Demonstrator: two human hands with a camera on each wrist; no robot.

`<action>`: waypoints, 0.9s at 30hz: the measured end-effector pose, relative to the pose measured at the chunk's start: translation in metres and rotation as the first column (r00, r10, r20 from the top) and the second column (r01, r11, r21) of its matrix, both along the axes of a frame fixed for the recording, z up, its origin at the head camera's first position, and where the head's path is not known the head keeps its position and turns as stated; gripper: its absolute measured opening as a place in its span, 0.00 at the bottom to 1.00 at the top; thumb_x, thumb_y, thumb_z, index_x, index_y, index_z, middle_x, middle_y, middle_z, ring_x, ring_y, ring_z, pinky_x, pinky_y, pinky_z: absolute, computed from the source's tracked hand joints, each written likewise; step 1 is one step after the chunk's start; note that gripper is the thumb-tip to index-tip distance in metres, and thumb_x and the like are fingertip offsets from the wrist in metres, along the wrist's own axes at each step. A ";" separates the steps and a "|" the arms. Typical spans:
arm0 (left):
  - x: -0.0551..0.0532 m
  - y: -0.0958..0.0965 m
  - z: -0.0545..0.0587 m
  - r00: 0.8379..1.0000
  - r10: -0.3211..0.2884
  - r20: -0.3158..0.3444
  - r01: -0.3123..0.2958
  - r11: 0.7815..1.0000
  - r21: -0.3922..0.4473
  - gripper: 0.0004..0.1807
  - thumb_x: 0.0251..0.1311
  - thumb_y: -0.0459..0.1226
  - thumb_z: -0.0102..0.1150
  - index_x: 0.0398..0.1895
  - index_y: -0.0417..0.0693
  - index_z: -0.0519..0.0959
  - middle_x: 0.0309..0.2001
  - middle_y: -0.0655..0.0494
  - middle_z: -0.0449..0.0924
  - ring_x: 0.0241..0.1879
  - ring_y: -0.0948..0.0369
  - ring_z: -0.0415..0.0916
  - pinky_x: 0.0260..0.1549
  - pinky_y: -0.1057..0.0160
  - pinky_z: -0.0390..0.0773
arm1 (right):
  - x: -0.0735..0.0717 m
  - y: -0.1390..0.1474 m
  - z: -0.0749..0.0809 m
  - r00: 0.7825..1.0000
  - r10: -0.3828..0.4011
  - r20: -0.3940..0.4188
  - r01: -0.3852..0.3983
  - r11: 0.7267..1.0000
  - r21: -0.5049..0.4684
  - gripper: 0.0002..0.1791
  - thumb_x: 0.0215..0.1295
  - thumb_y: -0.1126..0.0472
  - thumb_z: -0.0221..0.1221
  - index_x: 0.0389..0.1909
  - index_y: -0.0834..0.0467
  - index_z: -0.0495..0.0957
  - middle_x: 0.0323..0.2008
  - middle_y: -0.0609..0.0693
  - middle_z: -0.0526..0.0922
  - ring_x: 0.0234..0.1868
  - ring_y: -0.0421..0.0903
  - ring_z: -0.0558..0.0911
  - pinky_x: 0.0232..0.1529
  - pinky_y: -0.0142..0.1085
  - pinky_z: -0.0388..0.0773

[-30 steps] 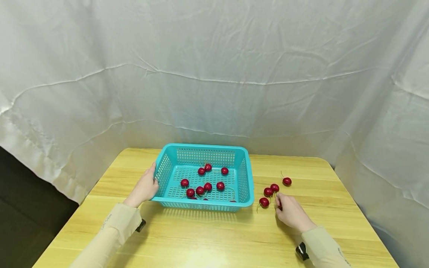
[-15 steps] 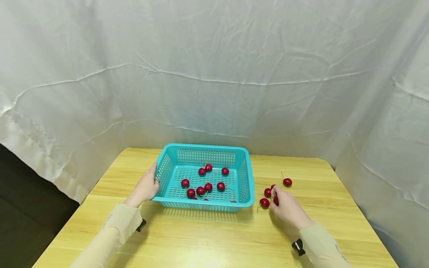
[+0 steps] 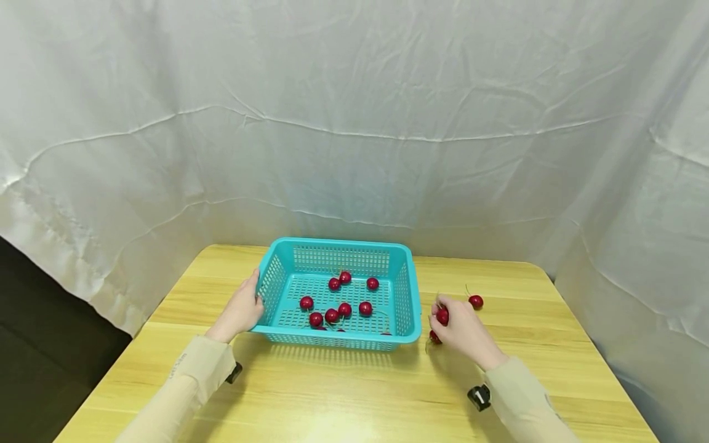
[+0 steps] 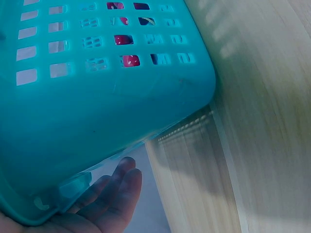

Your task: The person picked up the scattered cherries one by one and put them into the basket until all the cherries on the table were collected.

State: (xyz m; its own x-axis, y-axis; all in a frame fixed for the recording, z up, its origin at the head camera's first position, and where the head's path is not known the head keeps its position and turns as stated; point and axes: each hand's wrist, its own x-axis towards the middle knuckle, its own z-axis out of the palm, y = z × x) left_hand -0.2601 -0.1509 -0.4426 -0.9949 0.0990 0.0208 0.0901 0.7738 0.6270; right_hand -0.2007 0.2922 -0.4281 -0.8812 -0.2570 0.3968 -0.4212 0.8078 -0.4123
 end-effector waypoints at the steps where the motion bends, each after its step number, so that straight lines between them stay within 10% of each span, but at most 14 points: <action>1: 0.000 0.000 0.000 1.000 -0.001 0.000 0.001 1.000 0.000 0.42 0.67 0.27 0.43 0.80 0.33 0.38 0.71 0.29 0.61 0.60 0.43 0.71 0.64 0.40 0.72 | 0.000 -0.002 0.002 1.000 -0.004 -0.004 0.004 1.000 -0.003 0.11 0.55 0.71 0.65 0.27 0.54 0.73 0.19 0.43 0.73 0.19 0.30 0.64 0.18 0.26 0.63; 14: -0.001 0.000 0.000 1.000 0.004 0.007 -0.004 1.000 0.012 0.42 0.66 0.27 0.42 0.80 0.34 0.37 0.72 0.29 0.59 0.64 0.41 0.69 0.66 0.39 0.70 | -0.006 -0.040 0.027 0.999 0.020 0.043 -0.017 0.996 -0.089 0.08 0.60 0.69 0.64 0.29 0.57 0.74 0.20 0.47 0.74 0.17 0.34 0.67 0.16 0.27 0.67; 27: 0.000 0.001 0.000 1.000 0.006 0.005 -0.006 1.000 0.009 0.41 0.67 0.27 0.43 0.80 0.34 0.38 0.72 0.29 0.58 0.62 0.41 0.70 0.65 0.38 0.71 | -0.017 -0.075 0.021 0.994 0.085 0.075 -0.081 0.995 -0.053 0.09 0.59 0.68 0.66 0.29 0.56 0.75 0.20 0.45 0.75 0.19 0.35 0.67 0.18 0.26 0.68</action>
State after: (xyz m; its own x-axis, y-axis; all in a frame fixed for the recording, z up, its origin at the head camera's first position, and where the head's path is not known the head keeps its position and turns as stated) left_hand -0.2604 -0.1502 -0.4429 -0.9956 0.0925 0.0164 0.0819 0.7690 0.6340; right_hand -0.2180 0.2175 -0.4075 -0.8861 -0.3120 0.3428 -0.4514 0.7493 -0.4847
